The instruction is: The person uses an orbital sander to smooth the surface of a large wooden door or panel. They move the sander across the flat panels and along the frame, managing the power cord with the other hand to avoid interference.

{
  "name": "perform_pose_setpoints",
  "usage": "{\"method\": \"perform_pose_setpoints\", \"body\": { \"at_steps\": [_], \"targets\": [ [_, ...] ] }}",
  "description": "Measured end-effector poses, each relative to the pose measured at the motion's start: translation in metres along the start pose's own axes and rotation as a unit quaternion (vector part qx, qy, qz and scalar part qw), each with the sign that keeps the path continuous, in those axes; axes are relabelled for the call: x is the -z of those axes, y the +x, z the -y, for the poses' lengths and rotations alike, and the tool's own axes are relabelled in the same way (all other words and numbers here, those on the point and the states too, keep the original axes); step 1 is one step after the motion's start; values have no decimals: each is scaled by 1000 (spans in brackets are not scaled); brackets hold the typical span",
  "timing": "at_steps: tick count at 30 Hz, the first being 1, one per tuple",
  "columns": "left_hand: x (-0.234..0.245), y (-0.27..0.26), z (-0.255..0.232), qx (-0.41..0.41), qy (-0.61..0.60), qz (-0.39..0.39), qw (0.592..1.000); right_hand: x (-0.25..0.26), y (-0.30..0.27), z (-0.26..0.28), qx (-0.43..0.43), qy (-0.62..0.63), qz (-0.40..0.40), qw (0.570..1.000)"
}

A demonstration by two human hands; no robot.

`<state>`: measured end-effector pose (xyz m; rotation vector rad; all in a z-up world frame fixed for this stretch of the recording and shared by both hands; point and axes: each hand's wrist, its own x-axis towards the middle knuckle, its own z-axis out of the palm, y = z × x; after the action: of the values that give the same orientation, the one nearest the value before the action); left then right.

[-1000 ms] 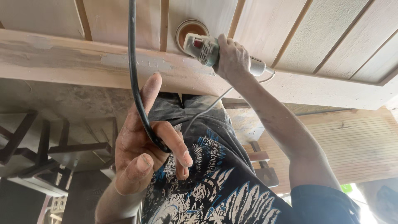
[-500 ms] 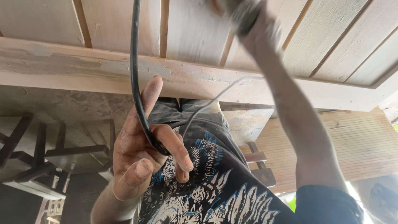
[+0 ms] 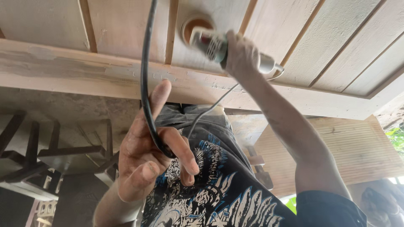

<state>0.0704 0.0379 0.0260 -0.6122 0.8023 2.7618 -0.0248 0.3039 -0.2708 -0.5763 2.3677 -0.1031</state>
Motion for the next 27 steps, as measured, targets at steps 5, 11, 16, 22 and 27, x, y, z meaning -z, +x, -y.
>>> {"method": "perform_pose_setpoints", "body": {
  "at_steps": [5, 11, 16, 22, 27],
  "targets": [
    [0, 1, -6, -23, 7, -31, 999, 35, 59, -35, -59, 29, -88, 994],
    [1, -6, -3, -27, 9, -18, 999, 42, 49, -62, -77, 86, -132, 984],
    [4, 1, 4, -12, 2, 6, 1000, 6, -24, -16, -124, 72, 32, 989],
    [6, 12, 10, 4, -1, 20, 1000, -1, -38, -13, -6, 46, 0, 999],
    [1, 11, 3, -4, -19, -1, 1000, 27, 51, -49, -109, 26, -61, 992]
  ]
}}
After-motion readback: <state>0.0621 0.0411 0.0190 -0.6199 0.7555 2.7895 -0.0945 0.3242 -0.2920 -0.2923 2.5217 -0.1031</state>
